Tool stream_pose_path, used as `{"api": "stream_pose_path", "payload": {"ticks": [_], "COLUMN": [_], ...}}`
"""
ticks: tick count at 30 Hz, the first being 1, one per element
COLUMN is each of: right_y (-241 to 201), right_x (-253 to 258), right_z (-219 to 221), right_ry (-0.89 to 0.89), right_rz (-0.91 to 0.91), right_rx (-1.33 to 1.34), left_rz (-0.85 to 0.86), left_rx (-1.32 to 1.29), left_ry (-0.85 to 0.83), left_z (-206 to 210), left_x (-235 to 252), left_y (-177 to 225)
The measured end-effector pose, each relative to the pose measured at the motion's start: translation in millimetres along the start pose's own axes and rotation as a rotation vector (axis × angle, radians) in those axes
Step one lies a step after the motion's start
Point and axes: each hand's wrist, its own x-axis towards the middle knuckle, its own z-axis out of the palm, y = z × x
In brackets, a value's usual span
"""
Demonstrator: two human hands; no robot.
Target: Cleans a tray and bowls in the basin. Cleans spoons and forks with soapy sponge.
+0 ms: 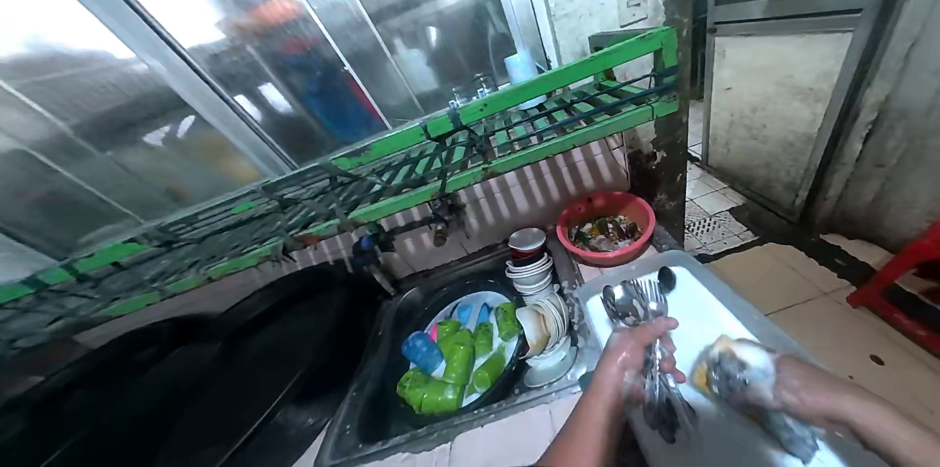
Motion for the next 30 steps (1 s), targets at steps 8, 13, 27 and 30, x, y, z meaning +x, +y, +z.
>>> {"api": "stream_pose_path", "payload": {"ticks": [8,13,27,30], "right_y": [-30.9,-10.2,-20.1,-20.1], "right_x": [14.2,24.2,28.0,37.2], "right_z": [4.4,-1.1,23.9,30.8], "right_ry": [0.377,0.159,0.486,0.643], "right_rz": [-0.099,-0.305,-0.253,-0.176], "right_rx": [1.219,1.341,0.812,0.840], "left_rz": [-0.013,-0.034,0.068,0.020], "left_rx": [0.314,0.196,0.250,0.102], "left_ry": [0.046,-0.065,0.244,0.237], "left_z": [19.0,19.8,26.6,32.3], "left_x": [-8.3,-22.0,-17.6,-19.2], "left_y": [-20.0,-16.1,-18.1,-17.4]}}
